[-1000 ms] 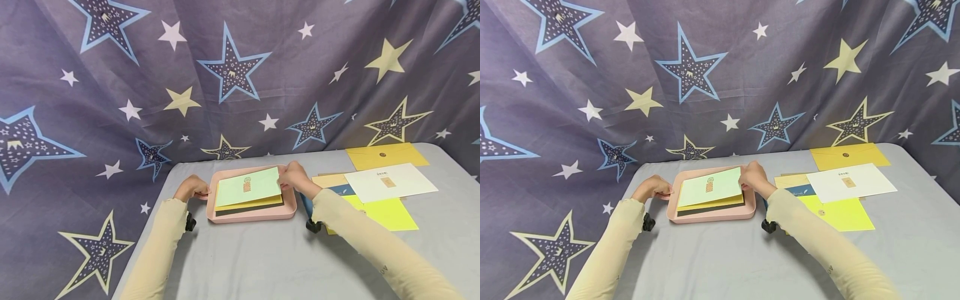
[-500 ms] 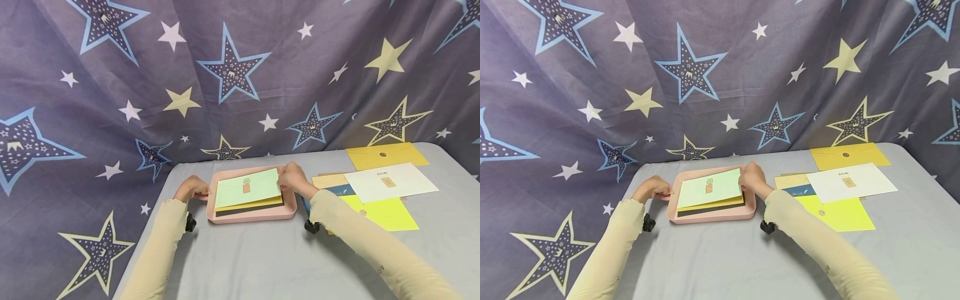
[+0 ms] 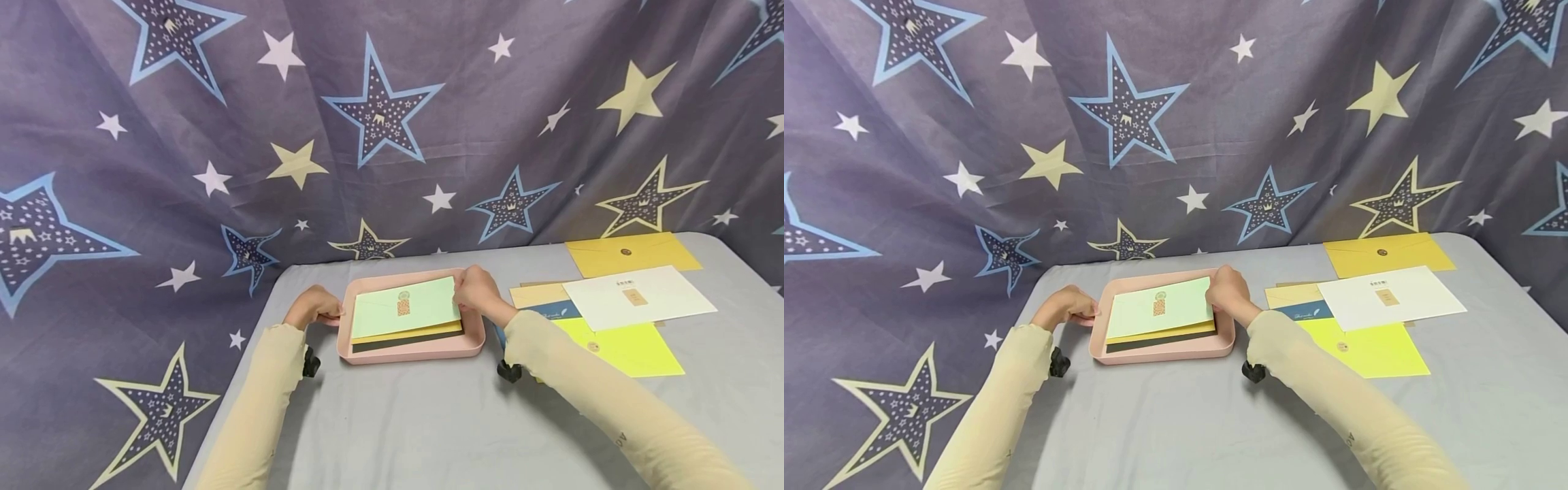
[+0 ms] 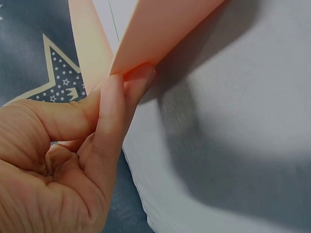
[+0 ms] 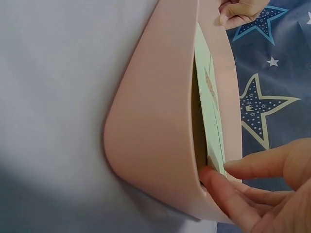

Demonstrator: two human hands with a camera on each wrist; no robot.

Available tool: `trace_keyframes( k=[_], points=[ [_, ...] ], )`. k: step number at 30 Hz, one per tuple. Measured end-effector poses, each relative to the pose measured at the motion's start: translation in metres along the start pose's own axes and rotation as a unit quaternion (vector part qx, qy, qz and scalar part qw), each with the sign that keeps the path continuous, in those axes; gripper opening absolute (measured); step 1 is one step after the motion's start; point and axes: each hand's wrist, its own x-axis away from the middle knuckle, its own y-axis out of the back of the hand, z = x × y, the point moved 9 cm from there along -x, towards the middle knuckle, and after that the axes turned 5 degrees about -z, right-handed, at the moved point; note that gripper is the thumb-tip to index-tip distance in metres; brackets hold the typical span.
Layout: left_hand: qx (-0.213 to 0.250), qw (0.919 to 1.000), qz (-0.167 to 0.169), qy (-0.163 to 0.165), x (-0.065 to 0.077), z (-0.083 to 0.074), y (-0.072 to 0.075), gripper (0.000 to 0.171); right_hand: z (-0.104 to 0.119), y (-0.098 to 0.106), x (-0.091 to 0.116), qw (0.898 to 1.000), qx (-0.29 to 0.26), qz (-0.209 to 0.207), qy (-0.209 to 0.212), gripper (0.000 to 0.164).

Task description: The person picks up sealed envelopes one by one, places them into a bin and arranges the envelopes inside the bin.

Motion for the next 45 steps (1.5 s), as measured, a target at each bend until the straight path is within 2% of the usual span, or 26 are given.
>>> trace_keyframes(
  k=[8,15,24,31,40,45],
  points=[
    [-0.01,0.9999,0.007,0.002,-0.002,0.0,-0.001,0.012,0.002,-0.004,-0.002,0.998,0.055,0.004,0.005,0.041],
    [-0.013,0.9999,0.002,0.008,-0.007,0.002,0.0,0.018,0.002,-0.005,-0.007,0.997,0.073,0.024,-0.011,0.04],
    [-0.005,0.9999,0.015,0.001,-0.005,0.0,-0.001,0.011,0.007,-0.004,-0.006,0.993,0.099,0.049,-0.036,0.044],
    [-0.005,0.9998,0.019,-0.005,-0.005,0.0,-0.003,0.009,0.01,-0.007,-0.005,0.99,0.118,0.073,-0.035,0.046],
    [-0.003,0.9999,0.015,-0.006,-0.007,0.001,-0.003,0.01,0.017,-0.003,0.002,0.987,0.116,0.105,-0.037,0.042],
    [-0.008,0.9999,0.01,0.003,-0.011,0.002,-0.004,0.013,0.017,-0.003,0.002,0.985,0.115,0.125,-0.036,0.041]
  ],
)
